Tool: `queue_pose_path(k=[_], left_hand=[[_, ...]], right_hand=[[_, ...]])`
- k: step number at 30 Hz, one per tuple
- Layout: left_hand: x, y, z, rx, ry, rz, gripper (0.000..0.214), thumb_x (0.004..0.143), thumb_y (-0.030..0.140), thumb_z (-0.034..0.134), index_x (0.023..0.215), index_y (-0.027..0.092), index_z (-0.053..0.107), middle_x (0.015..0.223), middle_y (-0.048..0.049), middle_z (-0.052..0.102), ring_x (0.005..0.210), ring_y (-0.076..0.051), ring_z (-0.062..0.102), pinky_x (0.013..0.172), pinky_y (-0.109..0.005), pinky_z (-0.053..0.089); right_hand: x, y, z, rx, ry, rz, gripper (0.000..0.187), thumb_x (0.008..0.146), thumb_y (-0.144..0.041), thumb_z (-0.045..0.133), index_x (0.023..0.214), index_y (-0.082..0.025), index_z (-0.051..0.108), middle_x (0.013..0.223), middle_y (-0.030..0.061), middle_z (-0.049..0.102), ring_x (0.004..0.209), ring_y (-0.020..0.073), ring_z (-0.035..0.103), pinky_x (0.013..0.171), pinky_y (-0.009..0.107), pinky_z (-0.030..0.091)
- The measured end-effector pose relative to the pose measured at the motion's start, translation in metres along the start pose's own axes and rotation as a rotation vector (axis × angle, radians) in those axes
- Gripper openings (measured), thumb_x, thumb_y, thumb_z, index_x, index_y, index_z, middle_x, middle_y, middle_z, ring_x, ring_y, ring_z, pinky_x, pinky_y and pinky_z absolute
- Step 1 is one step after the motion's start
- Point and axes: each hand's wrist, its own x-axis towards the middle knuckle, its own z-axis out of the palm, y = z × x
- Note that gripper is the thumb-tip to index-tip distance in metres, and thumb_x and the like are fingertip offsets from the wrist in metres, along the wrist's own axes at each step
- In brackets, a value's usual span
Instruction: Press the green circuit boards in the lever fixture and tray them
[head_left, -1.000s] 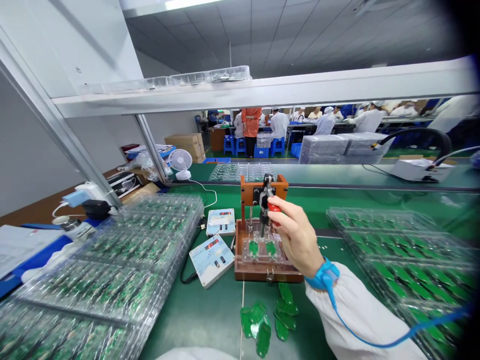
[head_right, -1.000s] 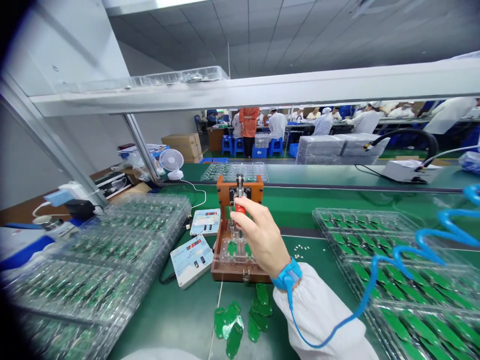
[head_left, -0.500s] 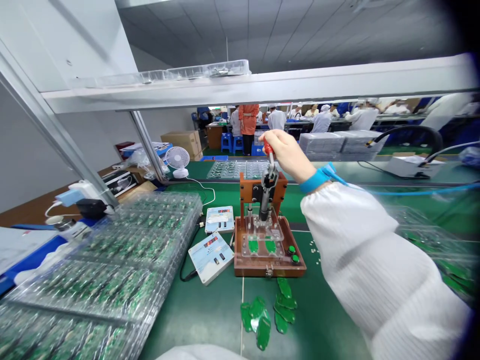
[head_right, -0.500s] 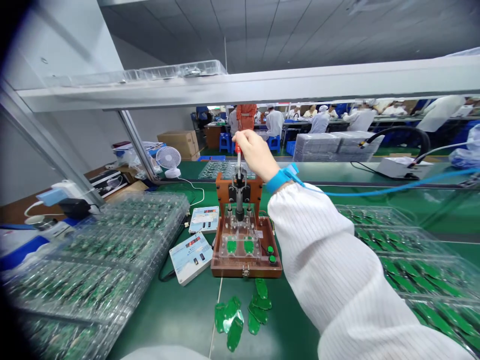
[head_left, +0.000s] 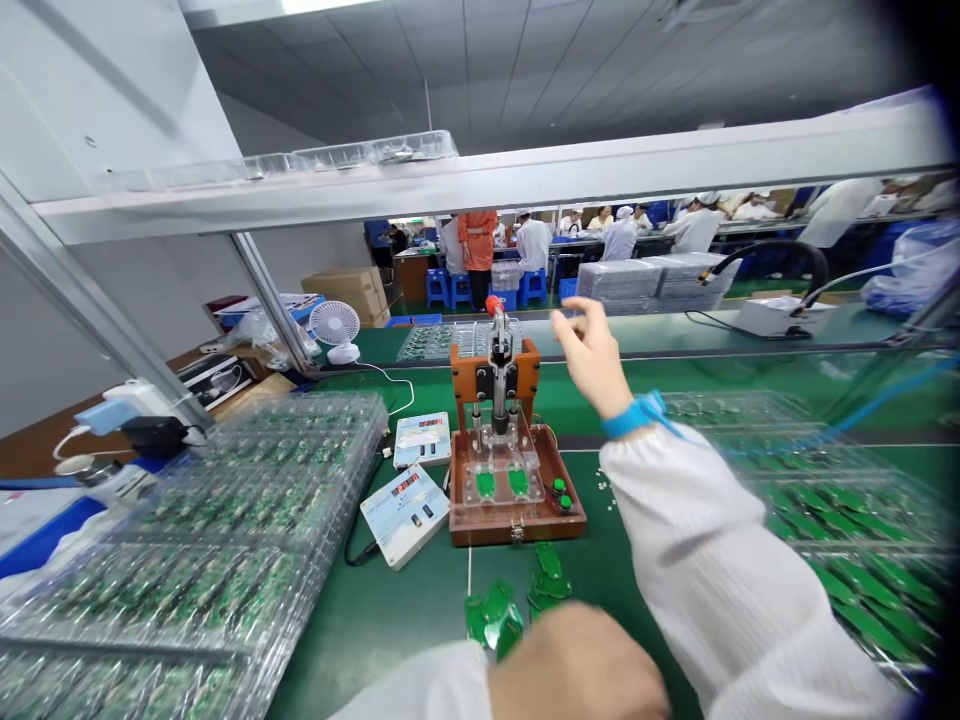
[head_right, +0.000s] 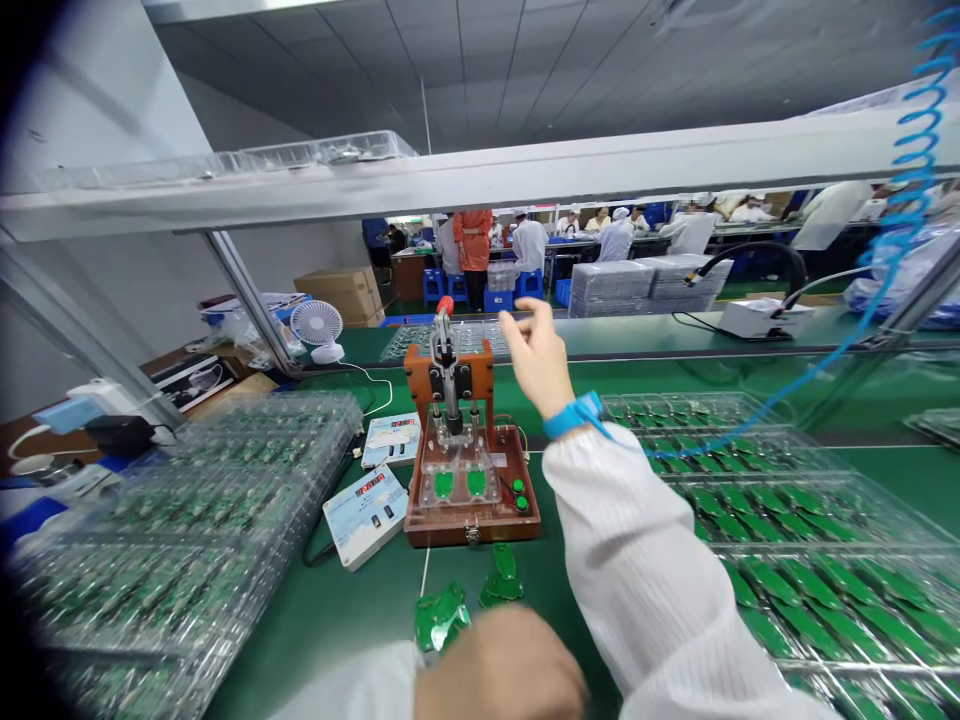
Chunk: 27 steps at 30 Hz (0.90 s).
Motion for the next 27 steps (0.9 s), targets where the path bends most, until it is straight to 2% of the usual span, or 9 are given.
queue_pose_path(k=[2,4,6,8,10,13,17,22,27], left_hand=[[-0.006,-0.021,-0.036,0.077,0.240,-0.145,0.026,0.106,0.028,0.041,0.098,0.019,0.064,0.097,-0.0136,0.066,0.096,-0.027,0.062,0.088,-0.049,0.052],[-0.012,-0.045,-0.070,0.201,0.538,-0.339,0.022,0.104,0.025,0.047,0.089,0.019,0.062,0.095,-0.0095,0.066,0.095,-0.025,0.062,0.086,-0.046,0.051],[-0.017,-0.068,-0.095,0.322,0.630,-0.424,0.015,0.102,0.026,0.053,0.102,0.019,0.066,0.111,-0.0102,0.065,0.110,-0.028,0.059,0.096,-0.049,0.050],[-0.019,-0.086,-0.107,0.405,0.631,-0.471,0.023,0.101,0.027,0.055,0.120,0.020,0.067,0.126,-0.0115,0.062,0.121,-0.031,0.055,0.104,-0.053,0.047],[-0.018,-0.097,-0.108,0.452,0.611,-0.496,0.029,0.101,0.027,0.055,0.127,0.020,0.066,0.132,-0.0118,0.059,0.125,-0.032,0.052,0.109,-0.055,0.044],[-0.015,-0.104,-0.102,0.472,0.611,-0.483,0.025,0.101,0.028,0.054,0.120,0.020,0.068,0.134,-0.0115,0.059,0.128,-0.032,0.051,0.111,-0.055,0.042],[-0.017,-0.104,-0.097,0.370,0.702,-0.444,0.022,0.100,0.031,0.055,0.116,0.022,0.068,0.129,-0.0104,0.062,0.130,-0.031,0.051,0.113,-0.054,0.041],[-0.033,-0.098,-0.086,0.184,0.868,-0.487,0.028,0.102,0.043,0.054,0.115,0.023,0.068,0.118,-0.0092,0.069,0.114,-0.028,0.063,0.102,-0.047,0.050],[-0.047,-0.085,-0.066,0.214,0.835,-0.523,0.047,0.093,0.062,0.064,0.120,0.023,0.066,0.103,-0.0076,0.073,0.096,-0.028,0.071,0.093,-0.047,0.058]], right_hand=[[-0.041,0.027,-0.008,-0.018,-0.001,0.018,0.044,0.099,-0.053,0.049,0.125,-0.019,0.052,0.083,0.0015,0.066,0.077,0.0205,0.061,0.077,0.035,0.046],[-0.084,0.048,-0.005,-0.043,-0.070,0.025,0.038,0.097,-0.054,0.051,0.110,-0.020,0.062,0.085,0.0048,0.069,0.079,0.0222,0.062,0.077,0.037,0.048],[-0.122,0.060,0.005,-0.071,-0.170,0.012,0.033,0.096,-0.051,0.054,0.101,-0.022,0.070,0.096,0.0088,0.074,0.094,0.0266,0.065,0.088,0.043,0.049],[-0.150,0.062,0.017,-0.099,-0.247,0.004,0.030,0.096,-0.044,0.056,0.105,-0.023,0.075,0.112,0.0110,0.075,0.110,0.0318,0.062,0.097,0.050,0.046],[-0.165,0.059,0.026,-0.121,-0.298,0.012,0.028,0.095,-0.038,0.058,0.110,-0.024,0.077,0.121,0.0117,0.073,0.119,0.0358,0.058,0.100,0.054,0.043],[-0.170,0.054,0.031,-0.125,-0.336,0.037,0.023,0.095,-0.034,0.061,0.107,-0.023,0.077,0.125,0.0122,0.071,0.123,0.0381,0.054,0.101,0.057,0.041],[-0.165,0.052,0.027,-0.038,-0.350,0.080,0.021,0.092,-0.030,0.065,0.110,-0.025,0.074,0.128,0.0090,0.070,0.126,0.0340,0.055,0.108,0.053,0.039],[-0.176,0.048,0.012,0.168,-0.371,0.244,0.023,0.093,-0.034,0.062,0.110,-0.022,0.071,0.096,0.0051,0.076,0.085,0.0219,0.069,0.083,0.037,0.053],[-0.200,0.034,-0.001,0.357,-0.410,0.381,0.022,0.087,-0.033,0.068,0.103,-0.020,0.076,0.077,-0.0002,0.072,0.067,0.0143,0.064,0.066,0.026,0.051]])
